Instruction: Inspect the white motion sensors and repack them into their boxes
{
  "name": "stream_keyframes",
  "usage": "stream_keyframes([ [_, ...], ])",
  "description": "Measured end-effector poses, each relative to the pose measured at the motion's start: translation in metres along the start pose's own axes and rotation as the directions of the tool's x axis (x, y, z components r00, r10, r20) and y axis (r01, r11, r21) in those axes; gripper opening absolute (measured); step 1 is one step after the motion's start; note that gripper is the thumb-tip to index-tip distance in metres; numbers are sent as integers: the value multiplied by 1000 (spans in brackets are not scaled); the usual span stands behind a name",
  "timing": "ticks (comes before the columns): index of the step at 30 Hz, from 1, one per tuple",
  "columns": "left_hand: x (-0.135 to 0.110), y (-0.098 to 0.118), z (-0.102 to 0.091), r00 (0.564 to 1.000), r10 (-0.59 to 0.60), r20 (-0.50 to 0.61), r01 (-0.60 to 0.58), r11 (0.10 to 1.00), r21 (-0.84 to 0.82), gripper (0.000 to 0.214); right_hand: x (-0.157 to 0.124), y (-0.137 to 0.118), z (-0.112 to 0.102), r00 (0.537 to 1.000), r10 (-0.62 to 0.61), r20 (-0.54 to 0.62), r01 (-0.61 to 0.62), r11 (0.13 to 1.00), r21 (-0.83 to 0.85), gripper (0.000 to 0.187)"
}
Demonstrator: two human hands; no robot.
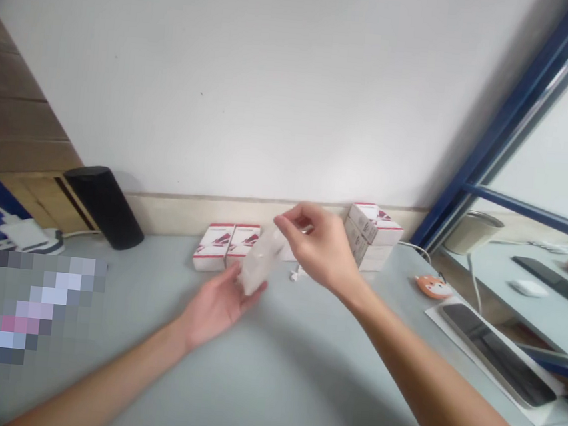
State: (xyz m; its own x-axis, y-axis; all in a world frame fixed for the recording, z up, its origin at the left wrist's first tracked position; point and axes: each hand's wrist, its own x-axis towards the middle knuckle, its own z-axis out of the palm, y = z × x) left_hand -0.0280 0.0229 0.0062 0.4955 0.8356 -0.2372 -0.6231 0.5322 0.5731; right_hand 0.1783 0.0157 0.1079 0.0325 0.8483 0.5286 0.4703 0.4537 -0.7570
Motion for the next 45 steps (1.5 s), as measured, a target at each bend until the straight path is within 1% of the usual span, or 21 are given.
stream_keyframes([
  [3,2,1,-2,1000,-7,-27,6,999,-34,24,11,-7,-3,998,-58,-37,60,997,51,24],
  [5,2,0,-3,999,-8,-53,7,1000,-30,24,21,-1,-8,981,-94,-170,105,993,54,23],
  [7,2,1,-5,997,0,-80,0,1000,6,26,33,16,-14,908,-130,-397,150,988,20,23],
  [8,2,1,-5,996,4,-87,-2,1000,30,28,39,28,-14,844,-143,-517,160,987,-12,24],
  [9,2,1,-6,996,8,-87,-4,999,51,30,44,43,-13,783,-130,-608,140,990,-31,25],
  [10,1,1,-7,997,11,-81,-6,998,68,32,48,60,-10,767,-94,-635,76,996,-55,27],
  [11,1,1,-8,998,14,-67,-9,997,78,34,50,76,-5,800,-47,-598,-25,993,-111,26],
  [13,0,1,-9,999,20,-31,-18,997,81,38,51,106,6,911,2,-412,-161,922,-351,22],
  [15,-2,0,-10,1000,9,-4,-8,997,78,38,49,124,14,946,36,-323,-179,888,-425,19],
  [18,-3,-1,-9,1000,-21,-3,21,997,74,37,46,129,16,967,-59,-247,-97,812,-575,27],
  [21,-3,-2,-8,999,-27,-18,28,997,69,36,49,122,17,990,-125,61,132,714,-688,32],
  [23,-3,-3,-8,999,-24,-21,26,997,70,35,55,122,22,953,-33,302,232,720,-654,33],
  [25,-2,-4,-9,1000,-20,-16,21,997,73,33,61,125,31,907,57,418,242,740,-627,40],
  [29,-3,-4,-7,999,-25,-22,26,999,41,35,68,125,42,912,70,405,217,755,-619,48],
  [32,-4,-3,-4,998,-39,-40,39,999,-2,41,53,105,36,962,-38,269,200,767,-609,43],
  [34,-5,-4,-2,999,-25,-35,25,999,-23,43,33,88,29,983,-107,148,170,836,-522,43],
  [36,-6,-6,0,1000,14,-4,-14,999,-39,45,10,72,24,996,-38,86,67,930,-362,44],
  [38,-7,-9,3,997,51,56,-49,998,-45,49,-10,63,22,974,170,148,-142,973,-185,45],
  [40,-9,-11,6,992,47,113,-42,998,-42,49,-23,61,25,902,342,265,-344,938,-42,46],
  [42,-12,-12,8,989,-5,147,11,999,-34,46,-29,64,31,852,387,353,-441,893,87,46],
  [45,-16,-12,12,989,-75,125,74,997,11,47,-31,74,39,858,342,383,-446,866,227,50],
])
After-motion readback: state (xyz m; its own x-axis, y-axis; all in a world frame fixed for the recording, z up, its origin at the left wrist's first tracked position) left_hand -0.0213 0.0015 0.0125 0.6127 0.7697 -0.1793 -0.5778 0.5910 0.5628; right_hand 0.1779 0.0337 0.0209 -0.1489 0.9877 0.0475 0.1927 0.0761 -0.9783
